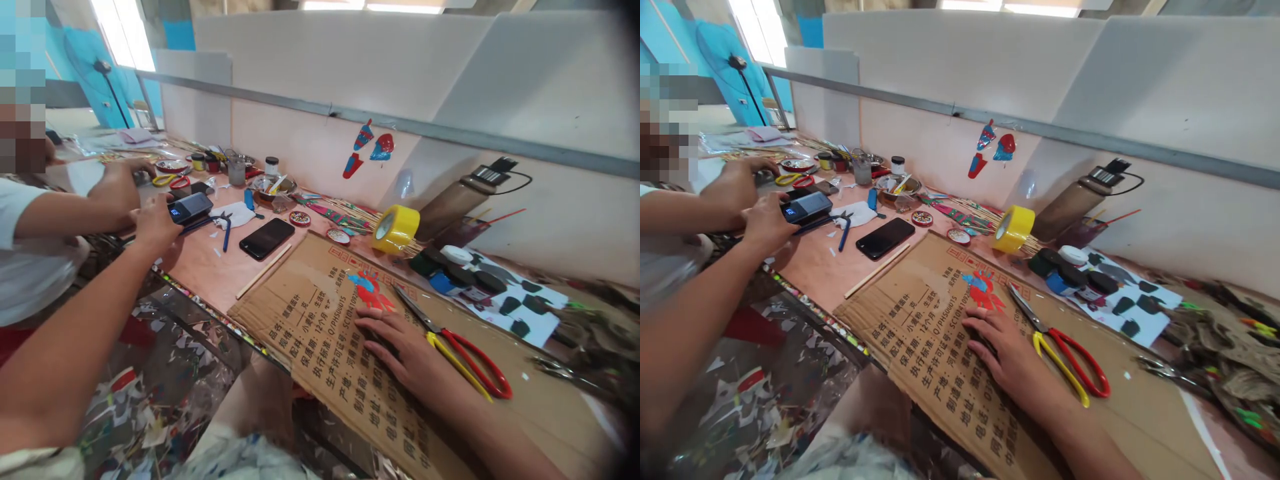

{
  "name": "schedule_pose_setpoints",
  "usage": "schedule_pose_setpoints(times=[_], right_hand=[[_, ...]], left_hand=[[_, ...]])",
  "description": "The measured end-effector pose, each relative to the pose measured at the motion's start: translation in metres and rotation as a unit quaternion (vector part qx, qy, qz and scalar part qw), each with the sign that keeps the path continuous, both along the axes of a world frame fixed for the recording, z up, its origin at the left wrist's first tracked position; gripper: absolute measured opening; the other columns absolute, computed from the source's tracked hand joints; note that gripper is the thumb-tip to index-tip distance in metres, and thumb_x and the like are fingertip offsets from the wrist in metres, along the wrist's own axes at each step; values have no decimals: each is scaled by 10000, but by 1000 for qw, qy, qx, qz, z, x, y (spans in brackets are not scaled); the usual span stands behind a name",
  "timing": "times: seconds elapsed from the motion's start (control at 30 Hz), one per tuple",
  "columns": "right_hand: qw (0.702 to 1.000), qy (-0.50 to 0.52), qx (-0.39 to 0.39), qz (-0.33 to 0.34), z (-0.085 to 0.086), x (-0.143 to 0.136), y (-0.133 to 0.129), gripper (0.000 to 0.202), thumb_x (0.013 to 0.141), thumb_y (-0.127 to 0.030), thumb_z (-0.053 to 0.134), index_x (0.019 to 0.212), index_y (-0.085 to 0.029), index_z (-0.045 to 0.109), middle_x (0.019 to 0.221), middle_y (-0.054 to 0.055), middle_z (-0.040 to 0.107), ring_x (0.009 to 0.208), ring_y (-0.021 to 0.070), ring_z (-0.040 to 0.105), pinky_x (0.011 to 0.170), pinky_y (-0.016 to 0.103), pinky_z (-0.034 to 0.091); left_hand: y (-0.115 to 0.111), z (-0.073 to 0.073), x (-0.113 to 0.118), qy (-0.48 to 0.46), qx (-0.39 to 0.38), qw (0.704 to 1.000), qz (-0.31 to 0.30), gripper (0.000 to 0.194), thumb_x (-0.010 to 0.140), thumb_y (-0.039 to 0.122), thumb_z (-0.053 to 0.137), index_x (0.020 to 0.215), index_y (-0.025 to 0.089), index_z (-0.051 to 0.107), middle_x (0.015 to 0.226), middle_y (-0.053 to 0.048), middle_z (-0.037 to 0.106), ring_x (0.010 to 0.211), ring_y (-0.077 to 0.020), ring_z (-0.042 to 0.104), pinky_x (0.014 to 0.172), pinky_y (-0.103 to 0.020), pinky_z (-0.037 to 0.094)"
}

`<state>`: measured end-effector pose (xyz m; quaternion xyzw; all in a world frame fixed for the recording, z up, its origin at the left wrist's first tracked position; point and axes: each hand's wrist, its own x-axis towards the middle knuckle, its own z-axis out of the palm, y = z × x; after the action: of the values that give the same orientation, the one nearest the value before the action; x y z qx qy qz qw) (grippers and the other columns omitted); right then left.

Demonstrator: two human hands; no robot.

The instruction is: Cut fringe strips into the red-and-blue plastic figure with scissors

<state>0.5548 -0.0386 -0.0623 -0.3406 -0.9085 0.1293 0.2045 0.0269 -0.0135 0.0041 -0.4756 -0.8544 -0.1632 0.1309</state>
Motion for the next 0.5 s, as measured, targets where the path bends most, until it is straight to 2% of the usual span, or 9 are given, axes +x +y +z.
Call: schedule_pose_setpoints(times=[0.3,0.5], right_hand=[[1000,-6,-4,-2,3,-1,0,326,1009,-362,482,1212,-245,708,1338,134,664,1247,267,636,1075,492,529],[1000,-13,-20,-2,4,-1,0,324,1002,-362,498,1220,-244,706,1340,139,662,1247,276,637,1070,497,534]], left_hand=[[1,-4,-4,27,1,1000,-14,674,775,242,661,1399,106,442,1336,-200,606,1227,-340,566,981,-400,402],[-2,0,-1,1,-11,1000,-22,600,863,280,596,1410,116,412,1369,-200,565,1277,-325,518,1038,-419,358]])
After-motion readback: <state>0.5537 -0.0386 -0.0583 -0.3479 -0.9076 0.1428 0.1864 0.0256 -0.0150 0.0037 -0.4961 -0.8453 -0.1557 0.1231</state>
